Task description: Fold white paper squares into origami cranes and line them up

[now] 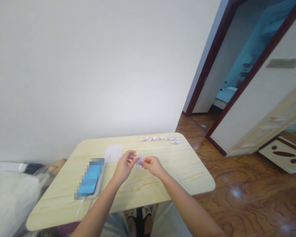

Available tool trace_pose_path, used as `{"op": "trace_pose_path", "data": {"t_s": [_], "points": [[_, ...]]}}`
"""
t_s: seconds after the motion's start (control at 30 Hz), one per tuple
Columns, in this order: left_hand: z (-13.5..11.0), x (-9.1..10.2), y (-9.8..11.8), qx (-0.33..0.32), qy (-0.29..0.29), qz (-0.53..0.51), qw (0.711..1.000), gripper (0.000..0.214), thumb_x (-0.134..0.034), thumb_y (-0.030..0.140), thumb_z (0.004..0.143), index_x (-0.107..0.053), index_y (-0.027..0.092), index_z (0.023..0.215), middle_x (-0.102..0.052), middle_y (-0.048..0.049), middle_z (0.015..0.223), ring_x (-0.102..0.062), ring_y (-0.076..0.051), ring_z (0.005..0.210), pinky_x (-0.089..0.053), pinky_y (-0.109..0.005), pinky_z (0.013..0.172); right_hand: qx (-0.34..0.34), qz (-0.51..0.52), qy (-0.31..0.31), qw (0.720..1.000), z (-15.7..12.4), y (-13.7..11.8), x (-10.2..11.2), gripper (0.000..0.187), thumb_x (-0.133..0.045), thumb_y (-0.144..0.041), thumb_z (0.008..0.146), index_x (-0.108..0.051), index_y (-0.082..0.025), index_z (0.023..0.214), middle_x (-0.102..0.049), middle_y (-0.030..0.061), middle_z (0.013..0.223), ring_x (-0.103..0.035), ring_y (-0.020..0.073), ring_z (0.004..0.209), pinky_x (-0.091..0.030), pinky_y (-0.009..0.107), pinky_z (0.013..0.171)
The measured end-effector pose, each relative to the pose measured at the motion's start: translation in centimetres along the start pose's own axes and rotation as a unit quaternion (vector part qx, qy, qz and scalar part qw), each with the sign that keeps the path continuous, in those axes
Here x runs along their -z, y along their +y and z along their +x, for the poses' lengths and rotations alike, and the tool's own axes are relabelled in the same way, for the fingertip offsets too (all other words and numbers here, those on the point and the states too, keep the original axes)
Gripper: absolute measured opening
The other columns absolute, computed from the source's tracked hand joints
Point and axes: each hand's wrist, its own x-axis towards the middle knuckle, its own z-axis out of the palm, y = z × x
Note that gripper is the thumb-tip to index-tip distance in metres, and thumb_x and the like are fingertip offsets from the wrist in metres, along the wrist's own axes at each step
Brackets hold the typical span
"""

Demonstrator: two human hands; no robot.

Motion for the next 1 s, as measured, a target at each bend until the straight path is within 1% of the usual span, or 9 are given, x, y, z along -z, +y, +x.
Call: {"op": "trace_pose_path", "data": {"t_s": [0.03,0.1,0.27,0.33,0.43,0.6,0.7,0.87,1.0], "points": [[-0.3,-0.2,-0.6,-0.010,-0.005,0.022,1.000,0.027,-0.056,0.035,0.072,-0.053,0.017,0.092,-0.061,-0.0047,0.088,-0.058,-0.015,0.071,-0.045,-0.027,0.062,-0.001,-0.001,-0.001,1.000,0.1,0.4,0.0,0.021,-0.054,-0.029,0.075,-0.065,-0.013,0.068,-0.060,-0.0003,0.056,-0.051,0.0093,0.050,-0.036,0.018,0.047],[-0.9,-0.7,-1.8,-0.026,-0.036,0.067,0.997,0.018,-0.055,0.033,0.073,-0.056,0.017,0.082,-0.061,-0.0030,0.079,-0.058,-0.015,0.070,-0.044,-0.029,0.066,0.009,-0.032,-0.007,0.999,0.2,1.2,0.0,0.022,-0.048,-0.023,0.078,-0.065,-0.013,0.067,-0.060,-0.0003,0.056,-0.052,0.0095,0.051,-0.036,0.018,0.049],[-1.8,-1.9,-4.0,0.020,-0.050,0.127,0.990,0.016,-0.048,0.031,0.077,-0.057,0.018,0.076,-0.062,-0.0020,0.071,-0.057,-0.016,0.066,-0.042,-0.027,0.063,0.054,-0.198,-0.015,0.979,0.0,2.5,-0.4,0.022,-0.047,-0.019,0.079,-0.063,-0.016,0.064,-0.059,-0.0004,0.059,-0.052,0.0112,0.057,-0.036,0.019,0.054],[-1.9,-2.3,-4.6,0.035,-0.060,0.149,0.986,0.015,-0.049,0.030,0.077,-0.057,0.018,0.075,-0.061,-0.0017,0.069,-0.056,-0.015,0.063,-0.040,-0.026,0.061,0.064,-0.237,0.008,0.969,-0.1,2.9,-0.6,0.012,-0.052,-0.019,0.077,-0.063,-0.017,0.077,-0.062,0.0012,0.068,-0.054,0.0131,0.065,-0.039,0.021,0.061],[-1.9,-2.8,-5.2,0.036,-0.072,0.178,0.981,0.013,-0.048,0.026,0.077,-0.057,0.017,0.074,-0.060,-0.0013,0.065,-0.054,-0.015,0.061,-0.038,-0.025,0.058,0.063,-0.263,0.040,0.962,-0.3,3.4,-0.9,0.021,-0.057,-0.018,0.074,-0.057,-0.017,0.095,-0.062,0.0031,0.081,-0.055,0.0152,0.076,-0.041,0.024,0.069],[-2.0,-2.9,-5.3,-0.024,-0.069,0.222,0.972,0.011,-0.050,0.023,0.076,-0.059,0.017,0.073,-0.060,-0.0040,0.073,-0.055,-0.018,0.072,-0.039,-0.028,0.066,0.094,-0.303,0.020,0.948,-0.4,4.0,-0.8,0.006,-0.058,-0.018,0.075,-0.059,-0.018,0.081,-0.060,0.0033,0.083,-0.053,0.0158,0.082,-0.041,0.025,0.072],[-2.0,-2.6,-5.0,-0.073,-0.090,0.236,0.965,0.013,-0.050,0.022,0.078,-0.061,0.017,0.076,-0.062,-0.0056,0.077,-0.055,-0.019,0.078,-0.040,-0.030,0.071,0.122,-0.315,-0.004,0.941,-0.4,4.1,-0.5,0.007,-0.057,-0.019,0.077,-0.063,-0.019,0.081,-0.061,0.0031,0.083,-0.053,0.0156,0.084,-0.041,0.025,0.075],[-2.0,-2.2,-5.5,-0.141,-0.161,0.239,0.947,0.019,-0.047,0.024,0.082,-0.064,0.022,0.090,-0.066,-0.0055,0.095,-0.058,-0.020,0.091,-0.041,-0.032,0.079,0.163,-0.350,-0.059,0.921,-0.6,4.0,0.2,0.017,-0.051,-0.020,0.081,-0.066,-0.022,0.090,-0.063,0.0037,0.090,-0.052,0.0158,0.087,-0.041,0.026,0.078],[-2.4,-2.0,-6.2,-0.150,-0.181,0.277,0.932,0.024,-0.048,0.029,0.082,-0.062,0.024,0.101,-0.063,-0.0057,0.107,-0.054,-0.023,0.104,-0.040,-0.038,0.084,0.203,-0.383,-0.097,0.896,-1.2,3.5,1.0,0.025,-0.047,-0.020,0.084,-0.062,-0.023,0.103,-0.062,0.0049,0.100,-0.050,0.0171,0.092,-0.040,0.029,0.081]]}}
